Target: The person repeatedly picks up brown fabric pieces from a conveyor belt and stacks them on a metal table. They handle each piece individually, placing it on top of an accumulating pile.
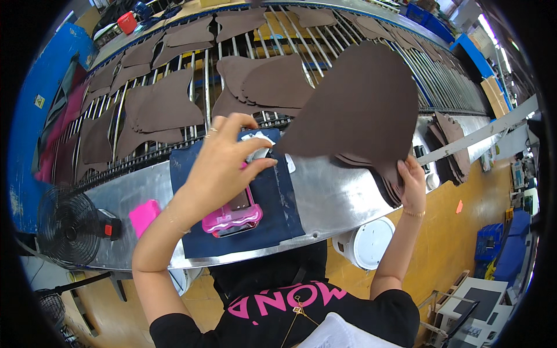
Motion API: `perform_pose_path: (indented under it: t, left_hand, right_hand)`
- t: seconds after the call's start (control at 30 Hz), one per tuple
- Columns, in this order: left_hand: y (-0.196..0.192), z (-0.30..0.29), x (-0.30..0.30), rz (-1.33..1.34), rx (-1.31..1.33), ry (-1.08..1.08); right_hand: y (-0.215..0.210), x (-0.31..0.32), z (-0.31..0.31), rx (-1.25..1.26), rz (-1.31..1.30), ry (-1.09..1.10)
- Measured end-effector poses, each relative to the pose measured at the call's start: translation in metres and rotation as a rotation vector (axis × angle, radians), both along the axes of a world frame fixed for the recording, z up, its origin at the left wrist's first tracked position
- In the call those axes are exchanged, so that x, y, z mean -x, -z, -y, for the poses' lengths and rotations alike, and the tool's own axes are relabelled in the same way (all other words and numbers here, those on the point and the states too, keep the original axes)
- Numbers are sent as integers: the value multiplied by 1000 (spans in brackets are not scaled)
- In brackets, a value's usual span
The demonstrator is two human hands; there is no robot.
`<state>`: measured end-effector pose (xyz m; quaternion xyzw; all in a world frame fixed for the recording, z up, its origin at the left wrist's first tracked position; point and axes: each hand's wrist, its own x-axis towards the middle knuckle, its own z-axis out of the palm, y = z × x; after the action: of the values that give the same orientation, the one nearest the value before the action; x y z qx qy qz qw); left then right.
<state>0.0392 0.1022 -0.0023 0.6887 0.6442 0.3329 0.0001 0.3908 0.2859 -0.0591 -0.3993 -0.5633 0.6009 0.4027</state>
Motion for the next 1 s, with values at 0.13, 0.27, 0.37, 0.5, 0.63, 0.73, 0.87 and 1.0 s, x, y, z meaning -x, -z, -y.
perform_pose_path:
  t: [0.13,0.27,0.37,0.5,0.63,0.73,0.87,1.0]
  left_hand:
    - [-17,16,10,117,-15,-153]
    - [-10,55,26,144,-4,-329]
    - [-6,86,31,212,78,-479]
    - [0,124,38,264,145,-618]
    - [3,143,41,291,158,-675]
    - [4,144,43,307,154,-674]
    - [13,131,47,296,121,-633]
    - [22,128,51,317,100,-593]
  right_hand:
    - [8,39,-64,75,-98,147]
    - [54,95,-160,161,-386,-9]
    - [80,144,-214,234,-502,100]
    - [121,185,-263,321,-584,173]
    - [132,211,-259,421,-483,295]
    - [131,200,-249,153,-170,434]
    - [97,139,-229,-465,188,504]
    - [63,39,-150,-778,596,498]
